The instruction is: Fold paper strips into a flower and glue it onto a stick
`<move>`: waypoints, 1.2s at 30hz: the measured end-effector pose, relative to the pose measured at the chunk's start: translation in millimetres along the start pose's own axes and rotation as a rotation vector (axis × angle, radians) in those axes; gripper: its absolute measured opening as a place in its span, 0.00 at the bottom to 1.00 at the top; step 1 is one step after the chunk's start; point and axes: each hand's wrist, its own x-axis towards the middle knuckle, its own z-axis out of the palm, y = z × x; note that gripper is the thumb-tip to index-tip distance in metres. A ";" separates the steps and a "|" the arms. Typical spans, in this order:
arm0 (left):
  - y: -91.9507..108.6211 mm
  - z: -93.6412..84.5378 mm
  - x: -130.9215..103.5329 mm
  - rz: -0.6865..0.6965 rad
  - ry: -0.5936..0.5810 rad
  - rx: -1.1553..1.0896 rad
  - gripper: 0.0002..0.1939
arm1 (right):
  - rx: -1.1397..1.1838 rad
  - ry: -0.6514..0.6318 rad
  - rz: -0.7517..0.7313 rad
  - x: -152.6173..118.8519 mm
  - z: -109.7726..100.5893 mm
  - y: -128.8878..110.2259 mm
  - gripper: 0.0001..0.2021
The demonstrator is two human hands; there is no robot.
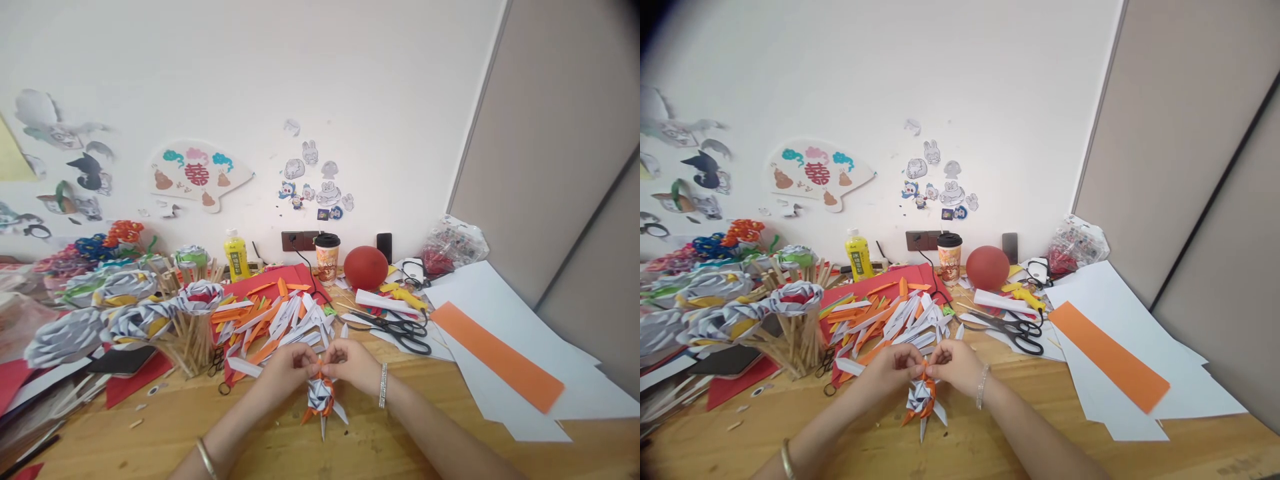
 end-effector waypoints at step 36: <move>4.2 -3.8 -0.4 -0.083 -0.087 -0.115 0.18 | -0.014 -0.043 0.005 -4.7 3.6 -5.6 0.03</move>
